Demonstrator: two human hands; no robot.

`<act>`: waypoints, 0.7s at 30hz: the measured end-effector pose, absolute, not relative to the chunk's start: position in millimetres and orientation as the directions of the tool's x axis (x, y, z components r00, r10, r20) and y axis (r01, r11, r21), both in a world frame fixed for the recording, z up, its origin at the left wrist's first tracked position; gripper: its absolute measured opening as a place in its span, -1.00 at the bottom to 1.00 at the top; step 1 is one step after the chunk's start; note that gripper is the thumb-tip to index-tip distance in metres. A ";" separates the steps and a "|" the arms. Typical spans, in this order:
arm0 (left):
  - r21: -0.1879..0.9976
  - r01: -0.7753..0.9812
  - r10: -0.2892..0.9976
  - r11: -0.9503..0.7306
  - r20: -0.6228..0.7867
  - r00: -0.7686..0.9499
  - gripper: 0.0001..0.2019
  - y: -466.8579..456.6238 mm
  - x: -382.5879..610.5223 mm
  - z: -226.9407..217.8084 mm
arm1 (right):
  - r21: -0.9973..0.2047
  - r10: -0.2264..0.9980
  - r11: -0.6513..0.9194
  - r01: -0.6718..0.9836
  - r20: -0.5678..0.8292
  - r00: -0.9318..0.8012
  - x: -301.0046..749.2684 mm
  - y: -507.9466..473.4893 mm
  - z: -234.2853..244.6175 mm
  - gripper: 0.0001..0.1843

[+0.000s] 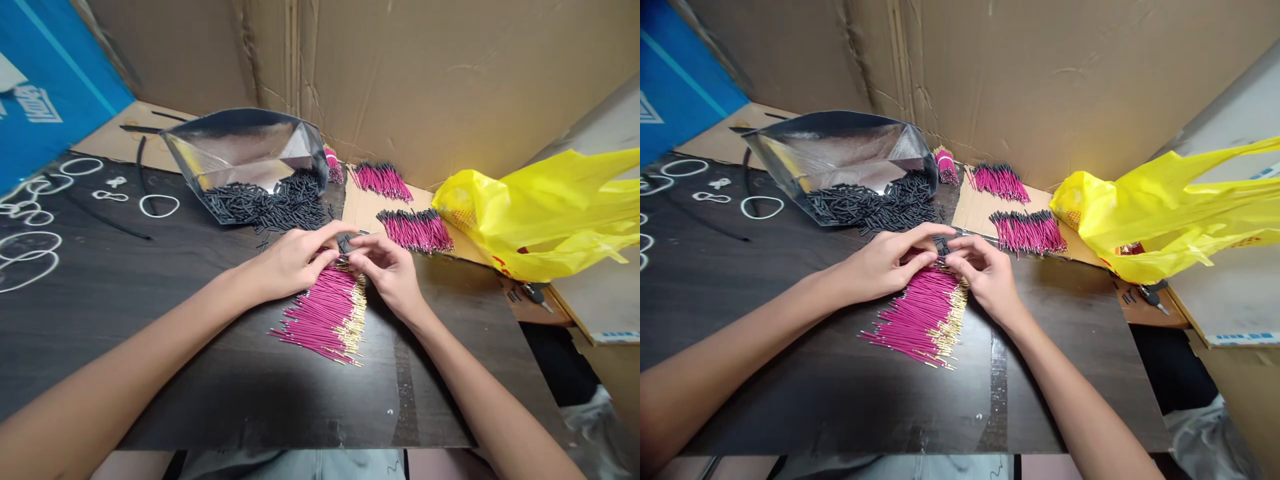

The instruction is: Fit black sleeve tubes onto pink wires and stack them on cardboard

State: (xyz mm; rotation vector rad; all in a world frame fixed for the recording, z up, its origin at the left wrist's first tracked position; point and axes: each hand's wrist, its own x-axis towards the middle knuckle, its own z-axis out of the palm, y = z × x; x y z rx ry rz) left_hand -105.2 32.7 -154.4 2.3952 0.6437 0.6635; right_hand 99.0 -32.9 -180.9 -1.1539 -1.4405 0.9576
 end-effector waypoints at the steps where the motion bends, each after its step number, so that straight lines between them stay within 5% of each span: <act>1: 0.631 0.287 0.570 -0.721 0.305 0.763 -0.55 32.7 -105.1 -154.4 | -0.971 0.980 0.198 0.133 0.195 -0.038 99.8 -31.5 -180.8 -0.72; 6: 0.643 0.322 0.626 -0.695 0.322 0.710 -0.59 33.9 -105.1 -156.0 | -0.936 0.960 0.244 0.254 0.269 0.071 106.4 -27.3 -180.3 -0.79; 12: 0.620 0.402 0.701 -0.674 0.363 0.614 -0.67 38.4 -104.7 -162.7 | -0.565 0.905 0.290 0.772 0.425 -0.029 111.2 -25.6 -186.1 -0.98; 17: 0.604 0.410 0.697 -0.683 0.372 0.613 -0.67 37.4 -102.9 -164.2 | -0.437 0.918 0.297 0.849 0.377 -0.128 106.5 -23.6 -190.5 -0.87; 21: 0.600 0.413 0.695 -0.685 0.371 0.615 -0.66 35.1 -101.5 -163.2 | -0.485 0.919 0.311 0.817 0.374 -0.128 104.6 -24.5 -190.4 -0.85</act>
